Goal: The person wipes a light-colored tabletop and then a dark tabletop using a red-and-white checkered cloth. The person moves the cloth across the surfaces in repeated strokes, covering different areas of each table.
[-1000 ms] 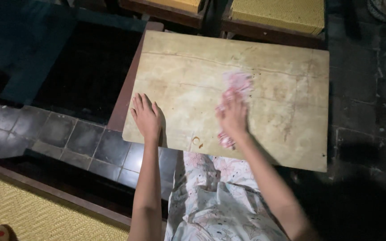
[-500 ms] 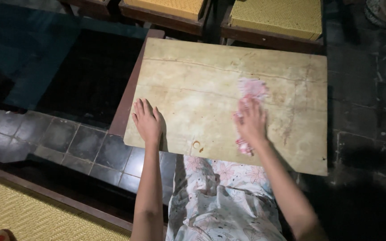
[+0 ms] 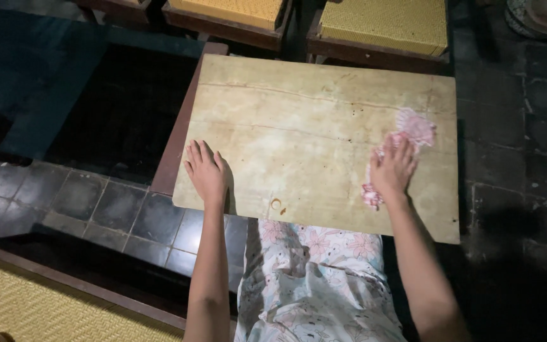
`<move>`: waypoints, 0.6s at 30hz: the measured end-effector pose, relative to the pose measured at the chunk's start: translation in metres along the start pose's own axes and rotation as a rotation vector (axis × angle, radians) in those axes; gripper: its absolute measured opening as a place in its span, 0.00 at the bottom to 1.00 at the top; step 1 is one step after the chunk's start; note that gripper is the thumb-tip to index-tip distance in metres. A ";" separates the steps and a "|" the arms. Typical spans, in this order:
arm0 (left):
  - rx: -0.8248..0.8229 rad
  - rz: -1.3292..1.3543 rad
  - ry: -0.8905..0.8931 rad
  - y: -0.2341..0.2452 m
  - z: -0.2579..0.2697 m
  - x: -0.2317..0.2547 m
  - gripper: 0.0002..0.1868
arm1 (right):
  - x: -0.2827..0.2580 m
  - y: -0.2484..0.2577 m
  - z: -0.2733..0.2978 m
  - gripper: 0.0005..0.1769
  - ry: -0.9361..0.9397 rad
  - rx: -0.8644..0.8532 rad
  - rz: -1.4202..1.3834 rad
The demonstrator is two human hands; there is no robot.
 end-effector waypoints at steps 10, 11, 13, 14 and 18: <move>-0.004 -0.003 -0.005 0.004 -0.001 0.001 0.35 | -0.206 -0.008 0.029 0.39 0.315 -0.109 -0.228; -0.009 0.008 -0.001 0.004 -0.001 0.001 0.35 | -0.227 -0.005 0.039 0.40 0.403 -0.133 -0.202; -0.010 0.017 0.004 0.004 -0.001 -0.001 0.35 | -0.250 0.002 0.051 0.40 0.494 -0.155 -0.177; -0.015 0.016 0.002 0.003 -0.001 -0.001 0.35 | -0.253 -0.001 0.052 0.42 0.520 -0.235 -0.169; -0.024 0.011 -0.005 0.000 -0.001 -0.002 0.36 | -0.233 0.002 0.043 0.40 0.522 -0.300 -0.156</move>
Point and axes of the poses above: each hand's wrist, its own z-axis away from the middle knuckle, its own y-axis out of the back of the hand, x = y × z, the point moved 9 cm from there along -z, towards the middle knuckle, and after that the axes turned 3 degrees about -x, right-handed, at the moved point
